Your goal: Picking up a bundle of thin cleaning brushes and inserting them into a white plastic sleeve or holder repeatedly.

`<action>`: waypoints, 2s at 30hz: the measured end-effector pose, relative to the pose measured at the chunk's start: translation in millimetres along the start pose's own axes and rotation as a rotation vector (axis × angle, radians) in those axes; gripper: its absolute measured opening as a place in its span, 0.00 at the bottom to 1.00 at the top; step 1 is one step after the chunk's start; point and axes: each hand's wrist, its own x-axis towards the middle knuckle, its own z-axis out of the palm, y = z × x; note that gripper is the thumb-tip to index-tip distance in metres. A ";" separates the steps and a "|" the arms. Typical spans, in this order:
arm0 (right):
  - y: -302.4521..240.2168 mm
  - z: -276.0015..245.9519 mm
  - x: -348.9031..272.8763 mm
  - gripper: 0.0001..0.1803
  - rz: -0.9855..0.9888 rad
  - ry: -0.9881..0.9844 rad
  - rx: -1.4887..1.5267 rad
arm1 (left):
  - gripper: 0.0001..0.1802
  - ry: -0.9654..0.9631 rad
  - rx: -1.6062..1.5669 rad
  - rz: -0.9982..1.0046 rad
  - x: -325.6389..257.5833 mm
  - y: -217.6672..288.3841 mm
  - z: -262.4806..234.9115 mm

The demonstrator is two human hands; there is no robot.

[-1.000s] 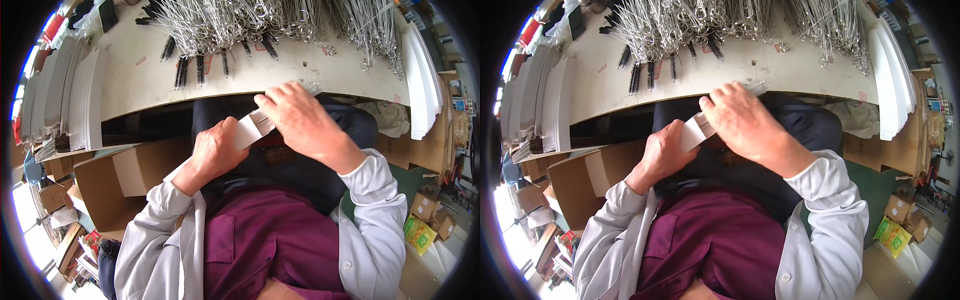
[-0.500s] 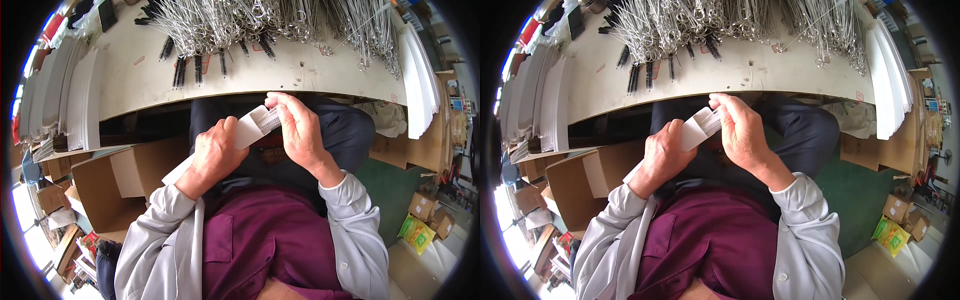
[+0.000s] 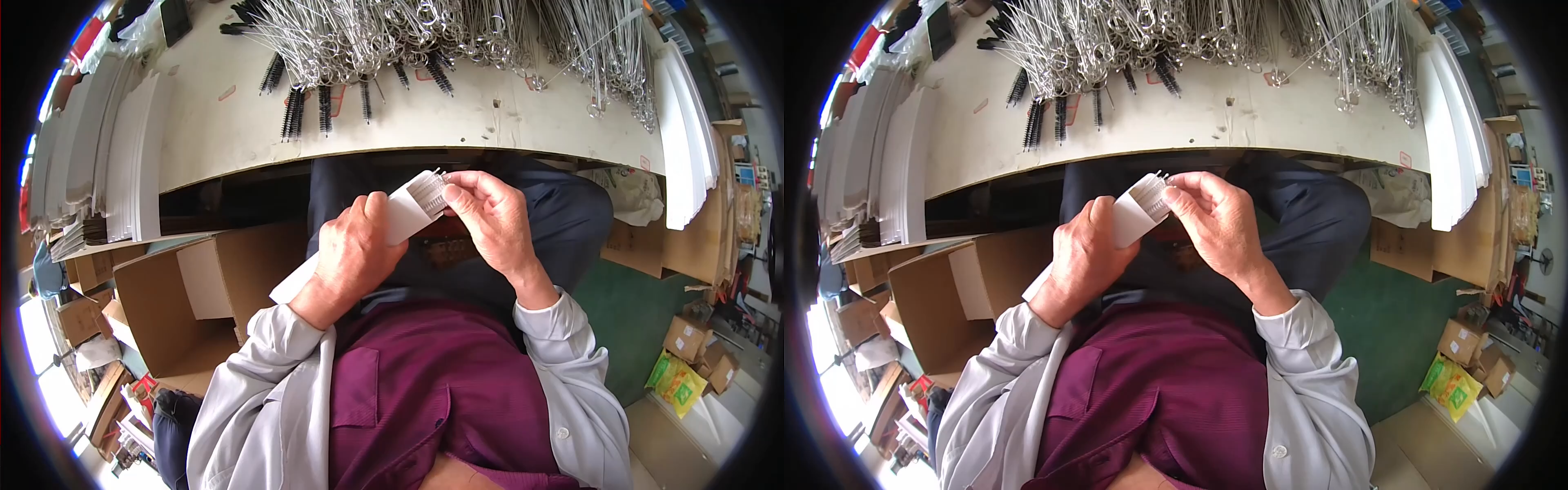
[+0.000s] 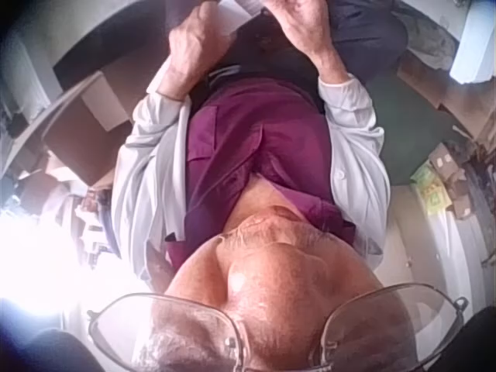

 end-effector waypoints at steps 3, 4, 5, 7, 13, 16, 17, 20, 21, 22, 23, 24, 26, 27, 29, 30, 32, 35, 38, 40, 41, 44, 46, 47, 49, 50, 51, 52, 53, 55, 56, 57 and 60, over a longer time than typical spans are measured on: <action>-4.0 3.0 2.0 0.12 -0.023 0.047 -0.055 | 0.23 0.020 0.040 0.036 -2.3 -1.1 2.6; -4.7 3.1 3.5 0.12 -0.033 0.049 -0.111 | 0.23 0.007 0.047 0.054 -2.6 -0.3 3.2; -2.4 2.7 5.5 0.12 -0.044 0.043 -0.134 | 0.24 -0.005 0.054 0.072 -2.6 0.3 3.6; -3.5 2.2 5.9 0.11 -0.066 0.073 -0.191 | 0.24 -0.008 0.059 0.072 -2.3 1.0 3.1; 8.7 -7.3 9.0 0.11 -0.194 0.128 -0.229 | 0.25 -0.026 0.074 0.055 -6.7 -7.5 6.2; 5.2 -6.5 6.9 0.11 -0.125 0.097 -0.178 | 0.24 -0.036 0.066 0.052 -7.7 -7.1 7.6; 3.6 -5.6 5.7 0.10 -0.028 0.073 -0.118 | 0.24 -0.030 0.061 0.059 -7.9 -6.6 8.2; 11.3 -0.1 4.7 0.10 -0.049 0.087 -0.070 | 0.24 -0.043 0.046 0.038 -9.6 -6.7 8.8; 12.8 2.7 4.7 0.09 -0.074 0.125 0.003 | 0.24 -0.043 0.046 0.036 -10.1 -6.4 8.6; 14.9 4.5 4.6 0.09 -0.072 0.123 0.004 | 0.24 -0.045 0.021 0.023 -11.1 -6.4 8.8; 16.6 5.9 4.3 0.08 -0.015 0.111 0.090 | 0.24 -0.047 -0.005 0.009 -12.1 -6.3 9.0; 17.9 7.7 4.1 0.08 0.041 0.100 0.176 | 0.24 -0.047 -0.004 0.007 -13.2 -5.2 9.1; 16.4 16.4 0.2 0.09 0.244 0.055 0.365 | 0.23 -0.062 -0.056 -0.005 -14.0 -2.1 9.1; 24.1 19.2 0.1 0.09 0.241 0.050 0.429 | 0.23 -0.062 -0.056 -0.006 -14.3 -2.4 9.6; 28.7 25.5 -1.4 0.10 0.210 0.099 0.389 | 0.24 -0.129 -0.068 -0.049 -15.9 -3.2 11.6; 30.8 28.3 -2.7 0.10 0.177 0.149 0.348 | 0.24 -0.130 -0.068 -0.049 -16.3 -2.6 12.8; 32.6 32.5 -5.4 0.12 0.081 0.164 0.289 | 0.27 -0.117 -0.117 -0.046 -16.8 -0.9 13.2; 27.0 35.7 -12.2 0.20 -0.459 0.040 -0.479 | 0.30 -0.052 -0.154 -0.030 -13.5 1.5 9.9; 29.2 38.7 -15.7 0.29 -0.467 -0.037 -0.644 | 0.32 -0.095 -0.201 -0.066 -15.8 -5.1 12.0; 28.4 35.0 -18.0 0.29 -0.472 0.003 -0.585 | 0.34 -0.109 -0.226 -0.077 -16.5 -4.9 11.2; 27.6 32.6 -19.5 0.29 -0.477 0.045 -0.527 | 0.35 -0.095 -0.233 -0.086 -13.8 -1.6 7.1; 24.6 30.1 -23.1 0.26 -0.517 0.005 -0.684 | 0.38 -0.069 -0.253 -0.090 -13.1 -4.3 6.8; 21.6 30.3 -23.7 0.21 -0.488 0.008 -0.671 | 0.39 -0.064 -0.297 -0.062 -17.9 -6.4 11.6; 20.7 27.5 -24.3 0.19 -0.367 -0.088 -0.541 | 0.40 -0.085 -0.315 -0.072 -19.8 -6.6 13.2; 20.6 18.5 -22.5 0.15 -0.239 -0.265 -0.368 | 0.40 -0.099 -0.342 -0.065 -19.9 -4.8 12.9; 20.9 14.2 -24.4 0.15 -0.237 -0.266 -0.367 | 0.40 -0.109 -0.371 -0.056 -20.0 -3.7 12.9; 21.3 10.6 -26.6 0.15 -0.075 -0.283 -0.223 | 0.39 -0.124 -0.370 -0.055 -20.8 -3.4 14.1; 21.7 8.8 -28.8 0.15 0.086 -0.297 -0.077 | 0.39 -0.125 -0.370 -0.057 -19.8 -3.1 14.4; 22.3 12.3 -31.3 0.14 -0.051 -0.180 -0.170 | 0.40 -0.110 -0.366 -0.070 -17.8 -3.1 14.4; 25.0 19.6 -34.4 0.14 -0.089 -0.156 -0.217 | 0.38 -0.083 -0.368 -0.097 -15.0 -1.7 14.1; 27.1 23.0 -35.1 0.14 -0.128 -0.131 -0.265 | 0.38 -0.085 -0.367 -0.095 -15.0 -2.6 14.1; 31.4 25.3 -33.7 0.13 -0.155 -0.102 -0.254 | 0.36 -0.075 -0.364 -0.064 -15.4 -3.9 14.1; 29.5 33.8 -35.3 0.12 -0.010 0.022 0.019 | 0.32 -0.084 -0.364 -0.044 -15.7 -4.2 14.4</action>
